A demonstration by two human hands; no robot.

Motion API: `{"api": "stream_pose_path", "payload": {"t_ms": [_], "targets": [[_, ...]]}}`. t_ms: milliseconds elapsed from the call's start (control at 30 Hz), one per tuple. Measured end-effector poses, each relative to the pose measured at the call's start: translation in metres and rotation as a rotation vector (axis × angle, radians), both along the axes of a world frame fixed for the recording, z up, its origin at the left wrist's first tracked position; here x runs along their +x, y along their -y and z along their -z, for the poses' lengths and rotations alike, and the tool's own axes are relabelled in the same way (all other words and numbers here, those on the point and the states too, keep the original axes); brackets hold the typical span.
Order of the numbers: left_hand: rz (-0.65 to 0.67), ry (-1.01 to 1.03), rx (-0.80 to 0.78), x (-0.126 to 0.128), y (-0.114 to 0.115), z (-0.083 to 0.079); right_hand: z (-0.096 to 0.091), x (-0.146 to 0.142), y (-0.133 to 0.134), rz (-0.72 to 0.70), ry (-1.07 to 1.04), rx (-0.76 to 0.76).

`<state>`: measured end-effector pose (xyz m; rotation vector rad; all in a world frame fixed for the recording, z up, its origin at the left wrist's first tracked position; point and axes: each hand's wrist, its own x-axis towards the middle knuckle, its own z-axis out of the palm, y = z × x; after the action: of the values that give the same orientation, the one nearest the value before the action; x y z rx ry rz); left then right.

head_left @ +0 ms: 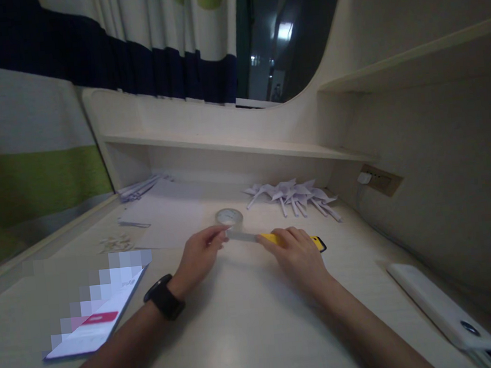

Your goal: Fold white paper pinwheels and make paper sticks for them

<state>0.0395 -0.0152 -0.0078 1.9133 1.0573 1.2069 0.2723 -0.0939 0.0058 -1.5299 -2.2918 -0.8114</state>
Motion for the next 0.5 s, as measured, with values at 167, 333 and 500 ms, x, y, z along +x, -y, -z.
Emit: {"api": "stream_pose_path", "payload": {"t_ms": [167, 333, 500], "targets": [[0.024, 0.031, 0.039, 0.001, 0.0029, -0.0012, 0.0031, -0.0006, -0.0001, 0.024, -0.028, -0.014], [0.011, 0.024, 0.038, 0.0006, 0.0055, -0.0047, 0.005, -0.0045, 0.0002, 0.032, -0.071, -0.06], [0.023, 0.02, 0.05, -0.0004, 0.0032, -0.0025, 0.0036, -0.0098, 0.002, -0.007, -0.205, -0.157]]}}
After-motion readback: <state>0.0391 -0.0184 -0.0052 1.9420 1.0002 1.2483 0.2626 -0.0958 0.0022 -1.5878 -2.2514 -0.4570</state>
